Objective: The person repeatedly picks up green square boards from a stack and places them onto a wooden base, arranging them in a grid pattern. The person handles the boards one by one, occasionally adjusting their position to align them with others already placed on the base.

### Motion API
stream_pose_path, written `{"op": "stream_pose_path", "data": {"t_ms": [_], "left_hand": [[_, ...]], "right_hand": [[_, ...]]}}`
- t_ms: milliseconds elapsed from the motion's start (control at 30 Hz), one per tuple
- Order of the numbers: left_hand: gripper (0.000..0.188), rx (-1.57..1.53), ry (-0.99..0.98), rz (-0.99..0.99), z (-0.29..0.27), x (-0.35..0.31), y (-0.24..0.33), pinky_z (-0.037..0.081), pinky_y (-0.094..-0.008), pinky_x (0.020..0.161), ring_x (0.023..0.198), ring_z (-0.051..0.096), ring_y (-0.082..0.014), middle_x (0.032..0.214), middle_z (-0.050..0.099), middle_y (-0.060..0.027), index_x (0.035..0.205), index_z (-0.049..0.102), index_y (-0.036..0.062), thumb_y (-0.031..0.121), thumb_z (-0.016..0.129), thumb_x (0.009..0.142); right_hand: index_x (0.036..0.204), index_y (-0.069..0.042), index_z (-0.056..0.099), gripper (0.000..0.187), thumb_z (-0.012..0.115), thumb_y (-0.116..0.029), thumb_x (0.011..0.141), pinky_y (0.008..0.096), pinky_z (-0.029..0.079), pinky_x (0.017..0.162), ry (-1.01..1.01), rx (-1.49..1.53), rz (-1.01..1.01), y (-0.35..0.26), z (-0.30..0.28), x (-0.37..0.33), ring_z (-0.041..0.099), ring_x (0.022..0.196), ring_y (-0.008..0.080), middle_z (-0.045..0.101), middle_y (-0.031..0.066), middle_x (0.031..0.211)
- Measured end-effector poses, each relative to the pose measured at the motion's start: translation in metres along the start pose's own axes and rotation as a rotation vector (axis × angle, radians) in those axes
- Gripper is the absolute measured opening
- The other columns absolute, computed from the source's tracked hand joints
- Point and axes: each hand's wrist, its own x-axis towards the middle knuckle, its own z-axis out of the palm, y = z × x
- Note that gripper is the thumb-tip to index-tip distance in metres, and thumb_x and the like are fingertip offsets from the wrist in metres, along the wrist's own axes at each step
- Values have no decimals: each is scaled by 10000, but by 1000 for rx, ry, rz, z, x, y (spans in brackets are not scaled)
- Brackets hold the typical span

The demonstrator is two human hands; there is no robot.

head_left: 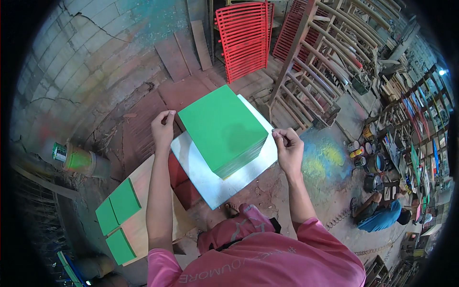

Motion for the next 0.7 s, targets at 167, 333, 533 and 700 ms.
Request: {"op": "stream_pose_path", "data": {"t_ms": [167, 333, 533, 700], "left_hand": [[227, 3, -2, 2, 3, 1, -6, 429, -265, 661, 694, 524, -96, 747, 632, -33, 904, 669, -27, 194, 643, 861], [206, -8, -13, 53, 3, 1, -5, 413, -253, 607, 648, 504, -79, 679, 600, -16, 881, 665, -29, 175, 648, 854], [162, -22, -4, 50, 1, 4, -10, 439, -253, 646, 675, 543, -96, 759, 633, -48, 876, 662, -30, 129, 648, 846], [145, -77, -49, 78, 1, 6, -12, 437, -254, 647, 691, 540, -100, 784, 619, -51, 868, 649, -36, 108, 640, 849]], "right_hand": [[819, 7, 655, 53, 665, -40, 796, 302, 368, 561, -14, -93, -120, -10, 2, 4, 446, 604, 183, 580, 89, 694], [799, 9, 630, 24, 643, 7, 779, 326, 404, 609, -33, -110, -229, -10, 3, 7, 506, 657, 238, 595, 110, 730], [792, 13, 615, 31, 642, 14, 776, 342, 417, 638, -41, -141, -219, -15, 4, 5, 522, 690, 253, 589, 120, 744], [793, 20, 606, 35, 638, 14, 781, 349, 427, 659, -37, -147, -237, -11, 5, 5, 538, 704, 261, 583, 129, 736]]}}
